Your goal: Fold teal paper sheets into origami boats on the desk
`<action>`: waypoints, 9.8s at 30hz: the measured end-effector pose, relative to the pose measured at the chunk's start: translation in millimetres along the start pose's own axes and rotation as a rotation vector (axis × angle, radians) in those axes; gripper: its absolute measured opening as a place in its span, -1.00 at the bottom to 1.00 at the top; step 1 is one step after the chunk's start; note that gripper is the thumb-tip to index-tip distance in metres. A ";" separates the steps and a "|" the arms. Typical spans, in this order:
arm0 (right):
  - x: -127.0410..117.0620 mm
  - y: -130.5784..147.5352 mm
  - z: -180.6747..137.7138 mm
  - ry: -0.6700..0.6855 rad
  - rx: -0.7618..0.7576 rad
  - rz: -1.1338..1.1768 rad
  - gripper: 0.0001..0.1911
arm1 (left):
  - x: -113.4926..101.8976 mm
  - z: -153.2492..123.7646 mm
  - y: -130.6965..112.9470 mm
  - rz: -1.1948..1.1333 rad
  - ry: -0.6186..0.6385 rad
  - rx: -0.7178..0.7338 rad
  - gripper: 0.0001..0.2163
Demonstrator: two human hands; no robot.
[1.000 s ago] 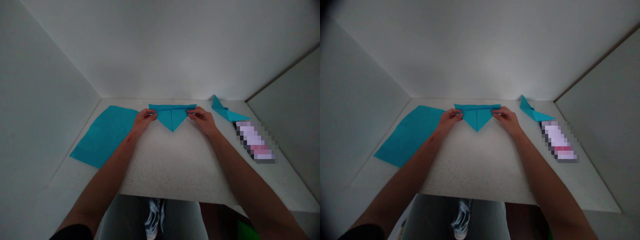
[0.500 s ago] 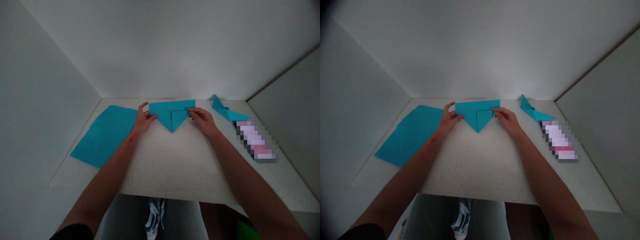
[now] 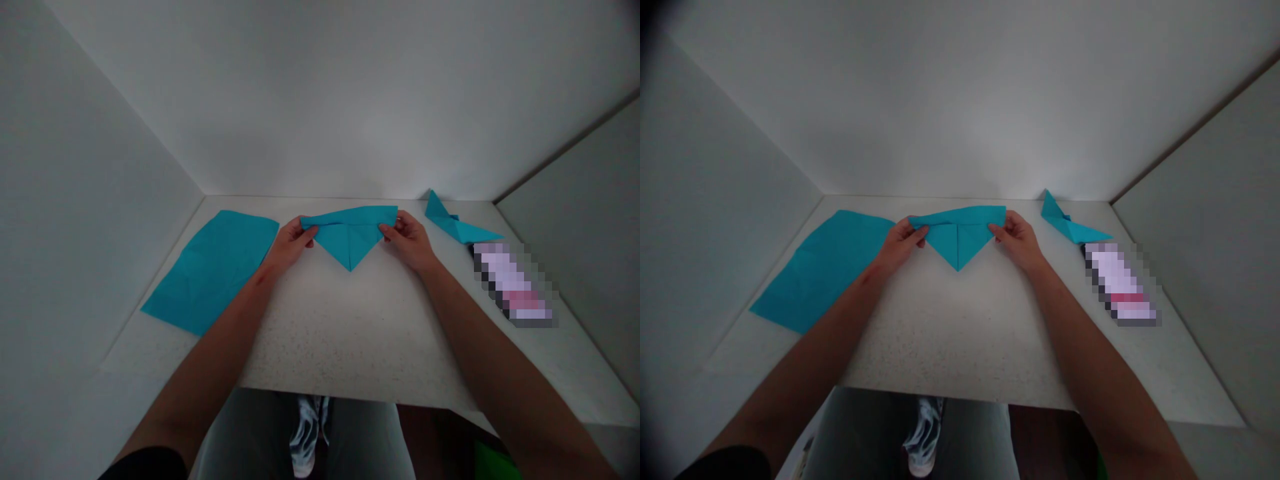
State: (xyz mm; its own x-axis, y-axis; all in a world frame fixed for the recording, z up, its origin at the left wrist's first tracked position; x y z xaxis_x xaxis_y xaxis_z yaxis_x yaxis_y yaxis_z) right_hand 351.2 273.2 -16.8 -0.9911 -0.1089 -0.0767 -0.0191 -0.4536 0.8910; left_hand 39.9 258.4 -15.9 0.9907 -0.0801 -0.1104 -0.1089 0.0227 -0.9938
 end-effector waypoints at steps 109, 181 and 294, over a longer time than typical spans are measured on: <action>8.7 -7.1 -1.6 -0.014 0.021 0.023 -0.48 | -8.3 8.3 13.3 -0.046 -0.221 -0.100 -0.76; 37.1 13.7 -15.9 0.448 -0.246 -0.500 -0.62 | 16.1 -16.6 -9.5 0.687 0.115 0.180 -0.81; 58.5 57.1 -29.3 0.521 -0.710 -0.657 -0.45 | 36.5 -27.6 -5.5 0.293 0.184 0.190 -0.31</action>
State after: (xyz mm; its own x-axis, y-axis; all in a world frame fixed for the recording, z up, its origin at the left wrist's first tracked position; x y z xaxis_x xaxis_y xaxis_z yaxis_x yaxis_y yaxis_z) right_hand 295.9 215.0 16.5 -0.6349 0.0554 -0.7706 -0.2769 -0.9475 0.1600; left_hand 74.4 227.8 -14.8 0.8868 -0.2197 -0.4067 -0.3505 0.2539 -0.9015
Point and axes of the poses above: each hand's wrist, its own z-axis towards the middle knuckle, its own x-axis out of the palm, y = z × x, the point moved 4 cm from there along z, towards the middle knuckle, and after that the axes turned 10 degrees about -x, right-handed, at the moved point
